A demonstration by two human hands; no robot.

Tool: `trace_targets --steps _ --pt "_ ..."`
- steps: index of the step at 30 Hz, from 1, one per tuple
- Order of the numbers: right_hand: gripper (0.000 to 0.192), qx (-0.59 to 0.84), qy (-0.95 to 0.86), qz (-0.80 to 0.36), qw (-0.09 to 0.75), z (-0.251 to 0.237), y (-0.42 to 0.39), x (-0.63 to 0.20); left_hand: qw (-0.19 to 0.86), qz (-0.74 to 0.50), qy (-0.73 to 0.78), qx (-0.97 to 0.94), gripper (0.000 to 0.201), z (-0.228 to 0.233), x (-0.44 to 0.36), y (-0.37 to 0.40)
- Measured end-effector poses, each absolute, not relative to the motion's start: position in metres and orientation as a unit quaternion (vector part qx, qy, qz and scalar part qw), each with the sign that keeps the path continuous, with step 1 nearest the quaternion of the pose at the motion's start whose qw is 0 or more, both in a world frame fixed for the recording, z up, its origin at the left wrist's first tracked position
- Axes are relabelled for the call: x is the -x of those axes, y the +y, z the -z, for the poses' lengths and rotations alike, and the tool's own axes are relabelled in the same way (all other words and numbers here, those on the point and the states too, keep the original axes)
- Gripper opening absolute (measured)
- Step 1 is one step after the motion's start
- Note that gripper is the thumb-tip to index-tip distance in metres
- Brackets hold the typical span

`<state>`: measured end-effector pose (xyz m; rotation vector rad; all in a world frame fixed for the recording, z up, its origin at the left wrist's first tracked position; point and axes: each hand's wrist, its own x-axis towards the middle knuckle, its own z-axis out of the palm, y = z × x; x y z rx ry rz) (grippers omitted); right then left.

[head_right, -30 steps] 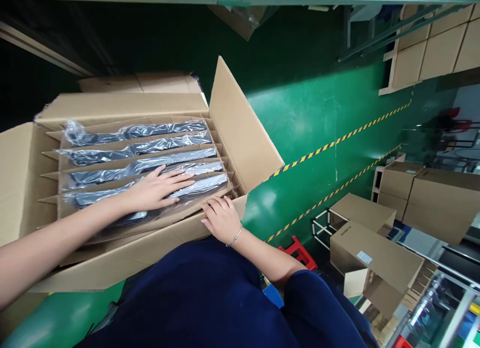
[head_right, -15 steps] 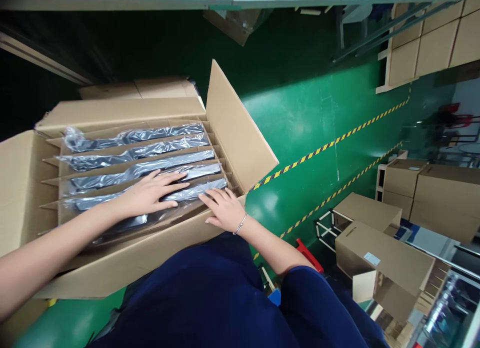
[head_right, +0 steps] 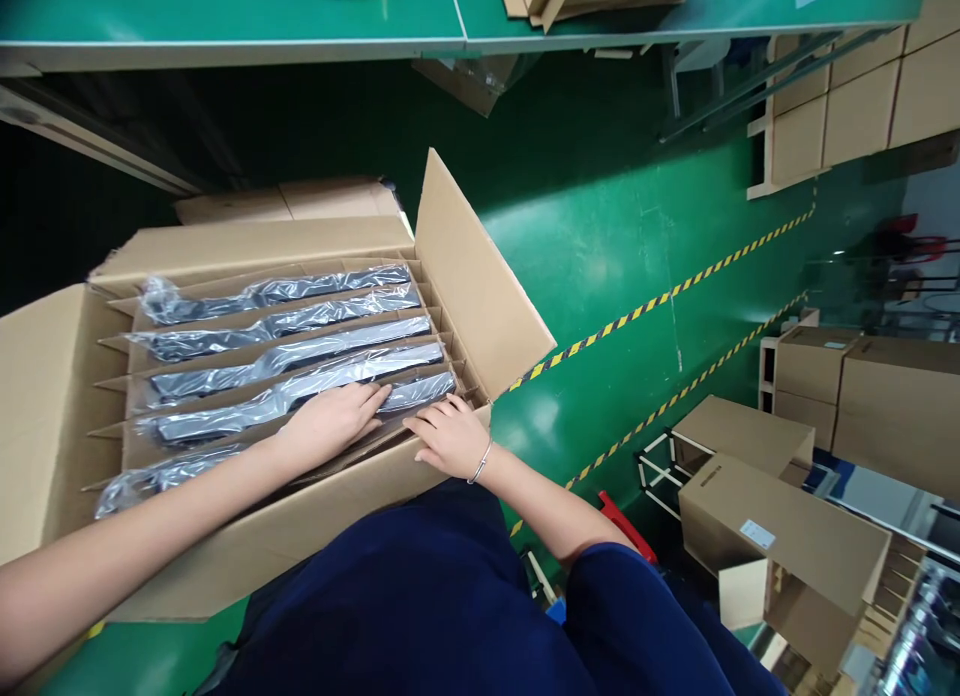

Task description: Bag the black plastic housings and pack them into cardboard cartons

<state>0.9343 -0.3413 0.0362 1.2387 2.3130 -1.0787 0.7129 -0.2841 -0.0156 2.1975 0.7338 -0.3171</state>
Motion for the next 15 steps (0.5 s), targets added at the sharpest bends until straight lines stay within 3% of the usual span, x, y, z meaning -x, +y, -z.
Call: trace_targets --steps 3,8,15 --pt "0.058 -0.438 0.801 0.381 0.15 -0.037 -0.341 -0.933 0.374 0.157 0.319 -0.857 0.042 0.009 -0.732 -0.288" --pt "0.057 -0.463 0.799 0.364 0.12 -0.041 -0.353 -0.933 0.439 0.229 0.339 -0.799 0.03 0.01 -0.742 -0.279" --pt "0.04 -0.527 0.78 0.334 0.045 -0.042 -0.366 -0.938 0.586 0.186 0.362 -0.701 0.048 0.032 -0.713 -0.231"
